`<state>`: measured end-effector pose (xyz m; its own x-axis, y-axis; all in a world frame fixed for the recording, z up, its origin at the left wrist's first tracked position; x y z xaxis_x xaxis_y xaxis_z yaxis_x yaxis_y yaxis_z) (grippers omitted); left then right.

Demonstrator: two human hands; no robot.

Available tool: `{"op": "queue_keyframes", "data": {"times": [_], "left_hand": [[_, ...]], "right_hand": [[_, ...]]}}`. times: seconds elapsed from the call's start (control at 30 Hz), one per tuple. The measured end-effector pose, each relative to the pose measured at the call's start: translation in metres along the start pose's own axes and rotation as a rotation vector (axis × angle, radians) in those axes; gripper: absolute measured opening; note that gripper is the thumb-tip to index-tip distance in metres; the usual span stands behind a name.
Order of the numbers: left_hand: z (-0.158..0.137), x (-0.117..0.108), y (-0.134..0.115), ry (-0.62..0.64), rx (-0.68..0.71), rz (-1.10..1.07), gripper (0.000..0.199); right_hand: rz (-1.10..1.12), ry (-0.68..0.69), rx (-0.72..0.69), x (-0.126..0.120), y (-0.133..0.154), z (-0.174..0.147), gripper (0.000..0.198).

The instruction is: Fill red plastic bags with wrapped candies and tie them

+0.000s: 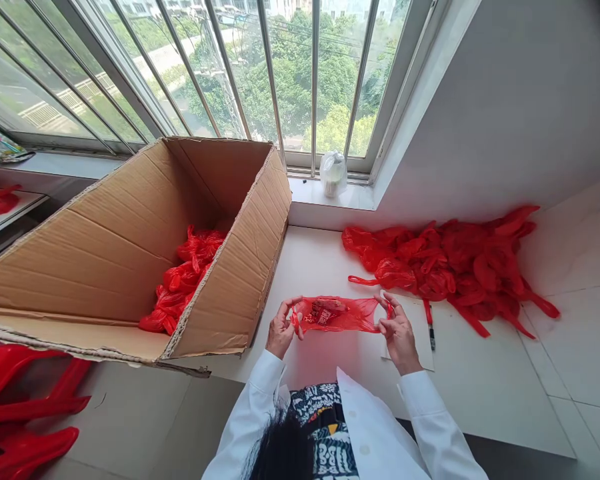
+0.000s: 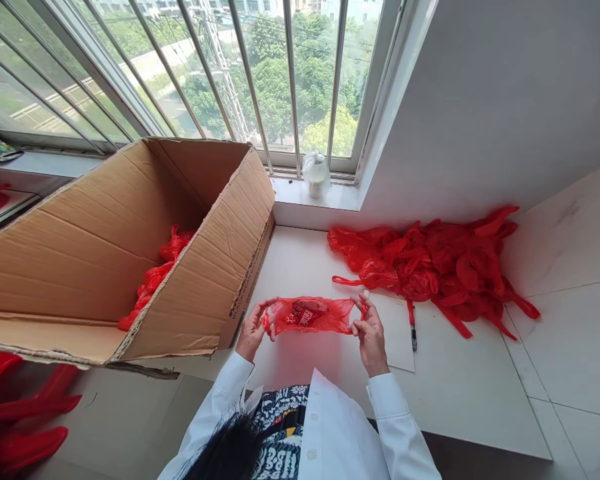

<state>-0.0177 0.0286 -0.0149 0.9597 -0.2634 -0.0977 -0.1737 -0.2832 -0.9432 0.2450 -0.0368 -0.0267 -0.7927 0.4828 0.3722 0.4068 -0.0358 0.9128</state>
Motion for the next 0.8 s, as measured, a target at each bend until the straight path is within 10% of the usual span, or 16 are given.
{"op": "queue_keyframes", "data": {"times": [0.33,0.63,0.8], "left_hand": [[0.013,0.007,-0.042,0.030,0.168,0.180,0.052],[0.013,0.019,-0.007,0.048,0.047,0.316,0.066],[0.014,0.023,-0.010,0.032,0.072,0.313,0.068]], "right_hand": [[-0.696,0.047,-0.436,0.023,0.026,0.009,0.070],[-0.779,-0.025,-0.303,0.001,0.002,0.010,0.050],[-1.051,-0.217,-0.599,0.020,0.041,-0.002,0.038]]}}
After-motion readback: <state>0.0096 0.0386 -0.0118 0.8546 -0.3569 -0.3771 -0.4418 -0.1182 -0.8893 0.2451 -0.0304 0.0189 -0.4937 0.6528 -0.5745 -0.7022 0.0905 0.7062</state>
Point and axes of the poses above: each hand's wrist, its own z-axis towards the middle knuckle, its own x-axis out of the palm, y = z × x, the point moved 1 cm from there along z, towards the middle knuckle, and after that the axes turned 9 degrees about -x, right-handed, at the moved point
